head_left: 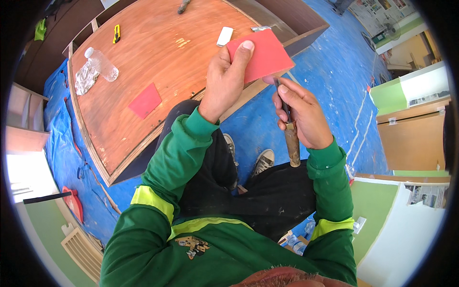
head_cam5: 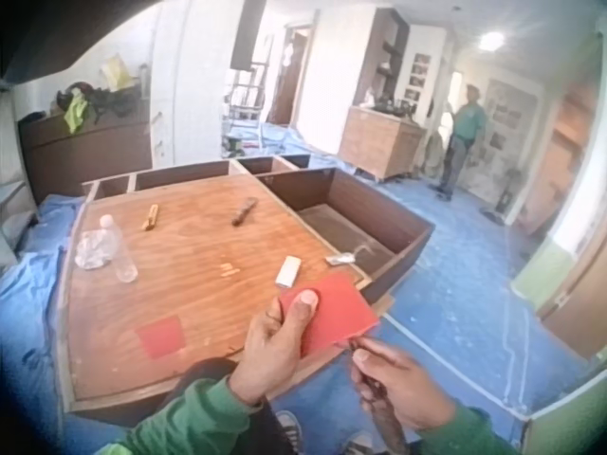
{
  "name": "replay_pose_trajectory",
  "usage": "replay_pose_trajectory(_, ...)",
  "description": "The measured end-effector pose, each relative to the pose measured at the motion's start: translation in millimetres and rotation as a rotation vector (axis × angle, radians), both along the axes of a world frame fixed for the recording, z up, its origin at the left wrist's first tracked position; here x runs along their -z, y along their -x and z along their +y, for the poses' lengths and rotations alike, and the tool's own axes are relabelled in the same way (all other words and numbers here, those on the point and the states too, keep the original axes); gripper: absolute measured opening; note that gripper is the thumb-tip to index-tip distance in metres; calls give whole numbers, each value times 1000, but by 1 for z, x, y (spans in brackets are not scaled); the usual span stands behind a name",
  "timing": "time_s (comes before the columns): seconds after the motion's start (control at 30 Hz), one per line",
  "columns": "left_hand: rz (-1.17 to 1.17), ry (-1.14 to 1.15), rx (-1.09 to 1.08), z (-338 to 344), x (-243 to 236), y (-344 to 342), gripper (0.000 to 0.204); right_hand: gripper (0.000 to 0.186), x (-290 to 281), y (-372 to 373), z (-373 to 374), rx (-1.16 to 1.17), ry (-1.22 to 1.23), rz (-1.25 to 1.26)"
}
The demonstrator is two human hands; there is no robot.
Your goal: The person sits on the floor and uses a utility knife to cut a small red rectangular piece of material. They repeatedly score and fold the material to make a cut, then place the cut piece on a nearby wooden surface.
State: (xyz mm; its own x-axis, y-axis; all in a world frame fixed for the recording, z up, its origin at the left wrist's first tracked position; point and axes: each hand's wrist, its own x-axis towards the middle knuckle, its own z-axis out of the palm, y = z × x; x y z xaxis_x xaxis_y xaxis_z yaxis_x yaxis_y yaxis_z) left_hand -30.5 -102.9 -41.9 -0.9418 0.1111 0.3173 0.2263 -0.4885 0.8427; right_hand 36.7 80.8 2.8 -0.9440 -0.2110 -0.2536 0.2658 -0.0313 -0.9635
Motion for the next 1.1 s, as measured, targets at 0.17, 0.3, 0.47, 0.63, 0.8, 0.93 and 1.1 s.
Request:
replay_pose_trajectory(0.17, -39, -16, -24, 3, 2, 0, 40, 43, 2, -2, -5, 13, -3, 32)
replay_pose_trajectory(0.3, -53, 50, 4, -2, 4, 1, 39, 47, 1, 0, -3, 32, -6, 18)
replay_pose_trajectory(0.47, -48, 27, 10, 0, 3, 1, 39, 43, 2, 2, 0, -24, 26, -17)
replay_pose_trajectory(0.63, -33, -22, -4, 3, 8, 1, 39, 44, 3, -1, -6, -87, 25, -32)
replay_pose_trajectory(0.8, -55, -7, -32, 6, 10, 0, 34, 45, 4, -1, -10, -107, 24, -30)
replay_pose_trajectory(0.93, -24, 4, -83, 10, 13, 2, 40, 45, 1, -2, -12, -95, 1, -31)
replay_pose_trajectory(1.1, -15, 8, -68, 10, 14, 2, 41, 43, 8, 0, -13, -85, -70, -38)
